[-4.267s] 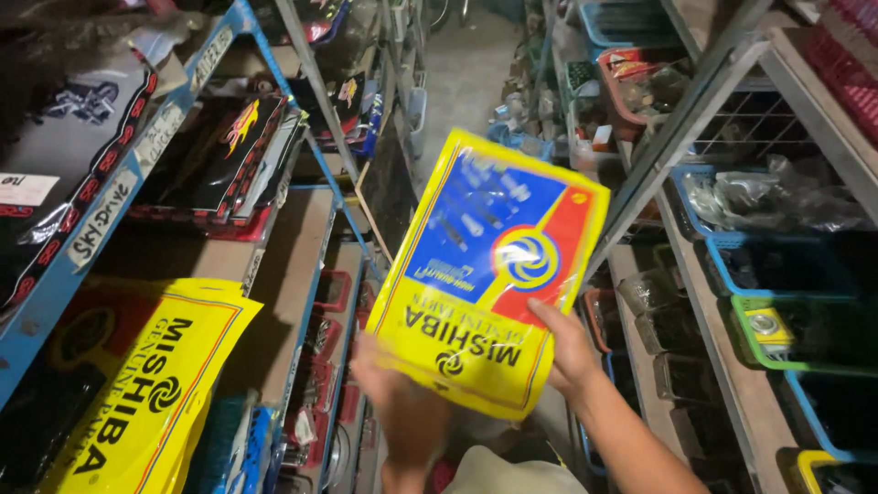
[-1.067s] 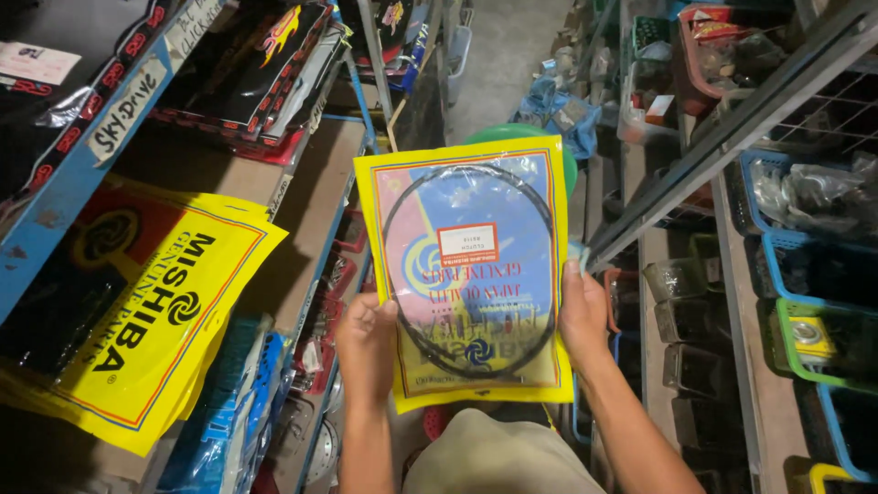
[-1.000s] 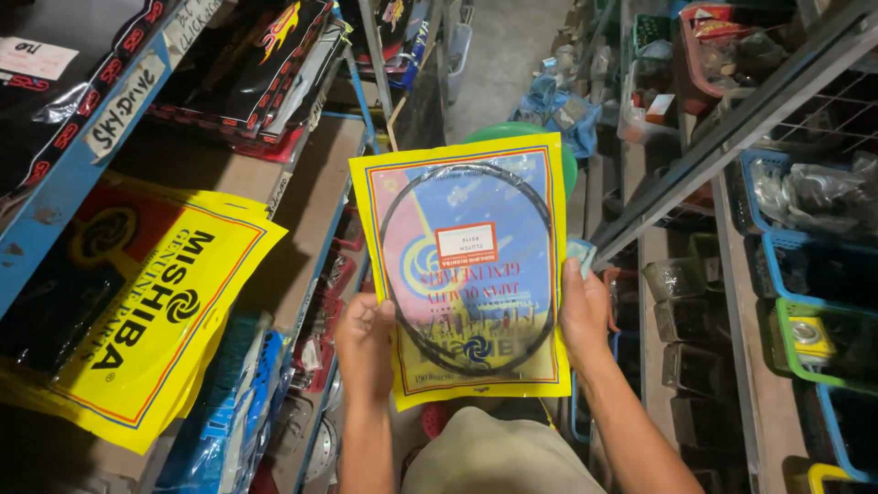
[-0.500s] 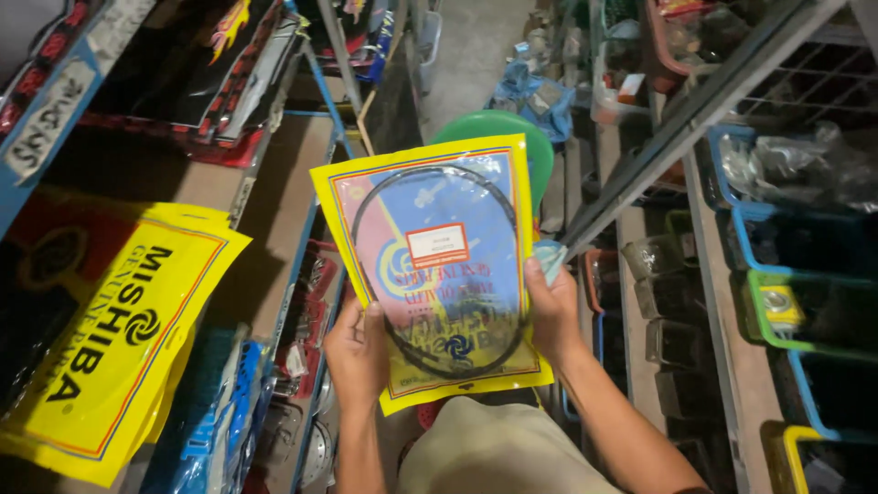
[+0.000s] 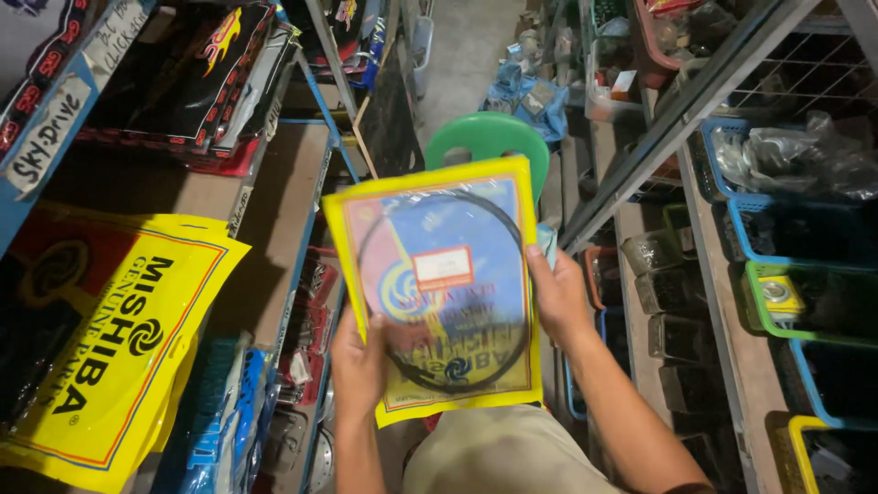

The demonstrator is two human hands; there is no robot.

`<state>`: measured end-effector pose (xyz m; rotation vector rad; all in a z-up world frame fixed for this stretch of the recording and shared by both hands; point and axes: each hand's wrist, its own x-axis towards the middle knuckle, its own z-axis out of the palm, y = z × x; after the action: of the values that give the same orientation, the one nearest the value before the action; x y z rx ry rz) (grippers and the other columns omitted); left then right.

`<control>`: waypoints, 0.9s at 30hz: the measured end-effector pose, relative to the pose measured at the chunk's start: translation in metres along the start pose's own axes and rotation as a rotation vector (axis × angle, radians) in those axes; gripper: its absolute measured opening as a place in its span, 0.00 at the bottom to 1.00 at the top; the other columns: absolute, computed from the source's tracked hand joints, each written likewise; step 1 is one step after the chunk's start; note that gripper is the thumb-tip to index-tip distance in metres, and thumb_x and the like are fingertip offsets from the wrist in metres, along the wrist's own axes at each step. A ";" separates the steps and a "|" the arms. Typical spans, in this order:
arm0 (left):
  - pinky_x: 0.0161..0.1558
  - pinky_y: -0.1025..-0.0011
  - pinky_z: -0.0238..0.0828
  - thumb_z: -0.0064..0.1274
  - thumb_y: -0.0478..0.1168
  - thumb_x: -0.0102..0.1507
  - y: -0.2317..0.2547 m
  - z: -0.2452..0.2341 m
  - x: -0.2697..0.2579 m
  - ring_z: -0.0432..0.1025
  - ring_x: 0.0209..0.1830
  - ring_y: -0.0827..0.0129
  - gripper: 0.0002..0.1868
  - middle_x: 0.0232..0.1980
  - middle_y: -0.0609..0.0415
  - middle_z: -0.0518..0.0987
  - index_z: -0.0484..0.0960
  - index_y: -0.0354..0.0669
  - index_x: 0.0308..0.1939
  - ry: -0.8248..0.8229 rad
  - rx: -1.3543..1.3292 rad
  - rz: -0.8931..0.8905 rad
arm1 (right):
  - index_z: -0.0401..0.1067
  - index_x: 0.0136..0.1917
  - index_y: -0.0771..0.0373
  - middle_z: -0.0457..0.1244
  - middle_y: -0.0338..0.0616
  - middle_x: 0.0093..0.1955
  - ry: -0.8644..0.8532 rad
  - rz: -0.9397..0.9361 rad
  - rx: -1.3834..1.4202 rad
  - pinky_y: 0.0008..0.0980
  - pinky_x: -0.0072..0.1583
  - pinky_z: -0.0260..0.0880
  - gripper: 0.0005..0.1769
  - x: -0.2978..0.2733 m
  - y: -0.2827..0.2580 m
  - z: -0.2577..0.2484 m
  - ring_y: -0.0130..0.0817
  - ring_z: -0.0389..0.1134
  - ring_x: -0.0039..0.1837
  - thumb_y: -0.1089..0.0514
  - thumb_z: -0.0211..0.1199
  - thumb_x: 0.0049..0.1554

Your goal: The person wipes a yellow package containing a black circular object with a blue cloth. They repeatedly pick up the package, wipe its surface, and place it back on a green plastic stool or a nearby shelf in a cluttered storage area.

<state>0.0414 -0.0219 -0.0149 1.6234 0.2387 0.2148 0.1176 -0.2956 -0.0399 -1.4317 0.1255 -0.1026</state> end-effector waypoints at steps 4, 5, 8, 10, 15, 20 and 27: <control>0.45 0.72 0.72 0.46 0.38 0.67 -0.009 0.003 -0.006 0.75 0.42 0.69 0.18 0.47 0.50 0.84 0.79 0.35 0.58 0.007 0.083 -0.022 | 0.75 0.54 0.68 0.66 0.39 0.44 0.052 0.046 -0.005 0.22 0.44 0.62 0.15 0.011 -0.016 -0.003 0.23 0.61 0.42 0.54 0.57 0.64; 0.46 0.71 0.72 0.47 0.39 0.67 -0.012 0.004 -0.006 0.75 0.42 0.68 0.17 0.47 0.49 0.84 0.79 0.35 0.57 0.019 0.061 -0.012 | 0.74 0.53 0.66 0.65 0.38 0.44 0.045 0.036 0.074 0.20 0.44 0.61 0.13 0.015 -0.022 -0.003 0.22 0.60 0.42 0.54 0.56 0.65; 0.40 0.74 0.70 0.47 0.38 0.68 -0.018 0.000 -0.007 0.72 0.36 0.71 0.13 0.41 0.51 0.81 0.79 0.35 0.53 0.105 0.008 0.001 | 0.74 0.56 0.68 0.67 0.41 0.44 -0.032 0.012 0.024 0.23 0.47 0.63 0.14 0.007 -0.030 0.003 0.25 0.62 0.43 0.57 0.57 0.64; 0.43 0.74 0.70 0.47 0.38 0.69 -0.018 0.000 -0.006 0.72 0.39 0.71 0.15 0.45 0.50 0.81 0.78 0.34 0.56 0.159 -0.039 0.004 | 0.76 0.56 0.69 0.67 0.40 0.44 -0.086 0.025 -0.086 0.24 0.47 0.64 0.16 0.000 -0.025 0.002 0.24 0.62 0.43 0.55 0.56 0.64; 0.36 0.71 0.67 0.47 0.44 0.66 0.002 -0.003 -0.007 0.69 0.31 0.69 0.17 0.36 0.50 0.79 0.81 0.34 0.50 0.234 0.138 -0.122 | 0.77 0.49 0.68 0.66 0.38 0.41 -0.202 0.095 -0.079 0.22 0.46 0.62 0.17 0.009 -0.007 -0.008 0.22 0.61 0.41 0.51 0.57 0.64; 0.32 0.75 0.63 0.49 0.39 0.69 -0.014 0.009 -0.007 0.66 0.30 0.74 0.12 0.34 0.55 0.77 0.82 0.34 0.48 0.122 -0.022 0.017 | 0.71 0.62 0.69 0.68 0.52 0.60 -0.113 -0.086 0.463 0.37 0.61 0.70 0.23 0.017 -0.055 0.000 0.35 0.70 0.56 0.48 0.48 0.69; 0.32 0.72 0.78 0.44 0.43 0.71 0.005 0.019 -0.003 0.82 0.28 0.65 0.16 0.26 0.51 0.80 0.78 0.32 0.50 0.077 -0.150 -0.005 | 0.63 0.74 0.62 0.63 0.47 0.71 -0.038 -0.454 0.626 0.45 0.77 0.65 0.33 0.044 0.060 -0.016 0.41 0.66 0.71 0.37 0.42 0.70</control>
<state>0.0441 -0.0416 -0.0114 1.4677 0.2792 0.2852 0.1585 -0.3099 -0.1024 -0.8135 -0.2500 -0.4475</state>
